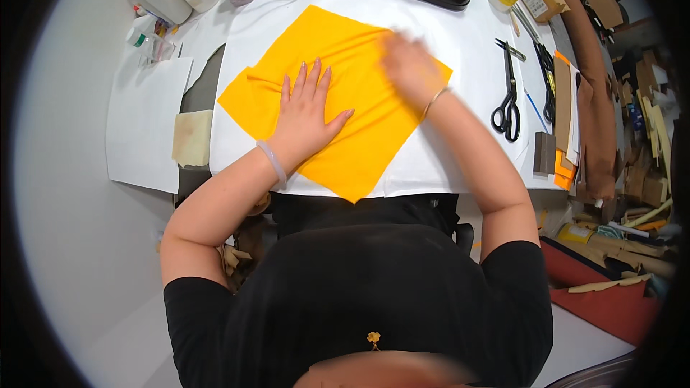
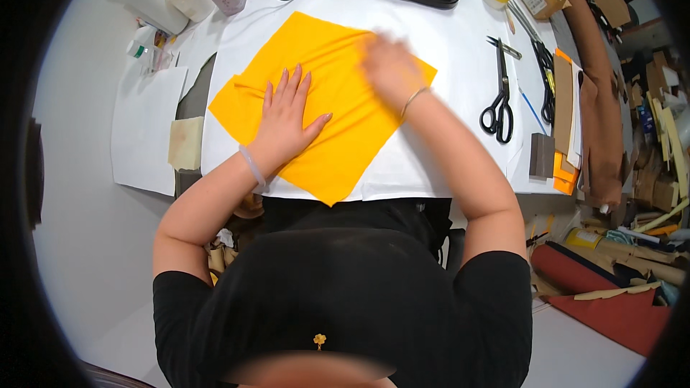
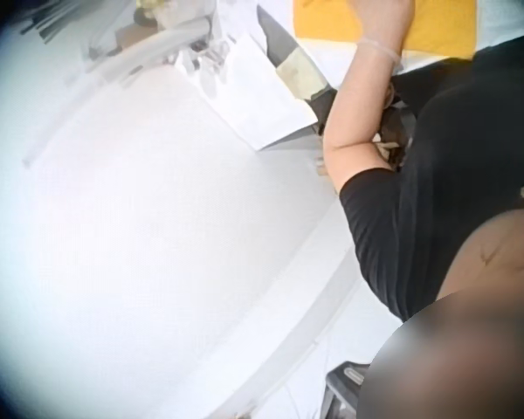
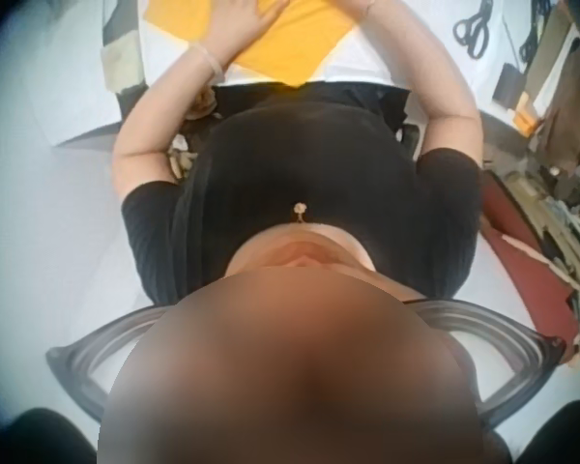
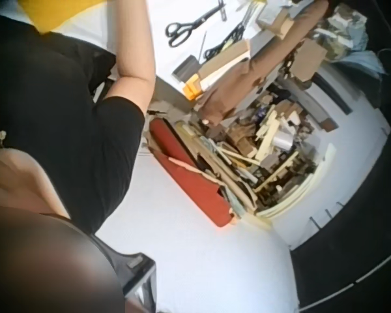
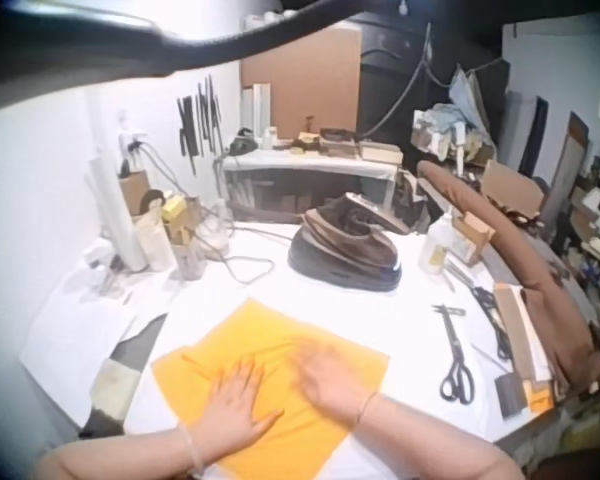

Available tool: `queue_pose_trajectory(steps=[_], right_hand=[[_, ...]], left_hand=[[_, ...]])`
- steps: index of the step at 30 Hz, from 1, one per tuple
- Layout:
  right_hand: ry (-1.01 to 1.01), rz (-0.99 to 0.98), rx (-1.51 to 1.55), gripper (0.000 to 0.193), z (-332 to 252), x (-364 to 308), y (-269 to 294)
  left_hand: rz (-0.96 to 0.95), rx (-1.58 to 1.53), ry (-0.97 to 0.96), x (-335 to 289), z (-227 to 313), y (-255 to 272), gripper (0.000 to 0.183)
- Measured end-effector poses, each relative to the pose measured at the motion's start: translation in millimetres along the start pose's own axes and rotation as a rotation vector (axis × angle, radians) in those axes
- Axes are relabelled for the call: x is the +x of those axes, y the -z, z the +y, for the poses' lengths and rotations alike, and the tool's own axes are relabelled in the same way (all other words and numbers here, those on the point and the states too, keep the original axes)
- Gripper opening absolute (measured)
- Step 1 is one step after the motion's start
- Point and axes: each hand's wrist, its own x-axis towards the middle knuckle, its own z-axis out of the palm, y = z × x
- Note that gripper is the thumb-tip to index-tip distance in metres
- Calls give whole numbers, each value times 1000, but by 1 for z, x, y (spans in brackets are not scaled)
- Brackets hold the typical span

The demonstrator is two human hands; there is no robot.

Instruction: The person unfolds a yellow fabric, places a cardboard template on it, and cuts the fabric around the template using scissors. They then sand the edges of the cardboard template and iron the cut fabric piece.

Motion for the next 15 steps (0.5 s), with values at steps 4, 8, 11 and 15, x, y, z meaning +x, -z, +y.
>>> queue_pose_trajectory(steps=[4,8,11,15], right_hand=[[-201,279,-1,55,19,-3,22],[-97,4,77,70,-73,-71,17],[-79,-56,-36,68,-43,-71,13],[-50,-92,41,65,46,-47,34]], left_hand=[[-35,-35,179,12,7,4,86],[-87,-156,181,49,-18,19,73],[-156,-136,9,68,-75,21,62],[-178,-81,-134,66,-94,19,64]])
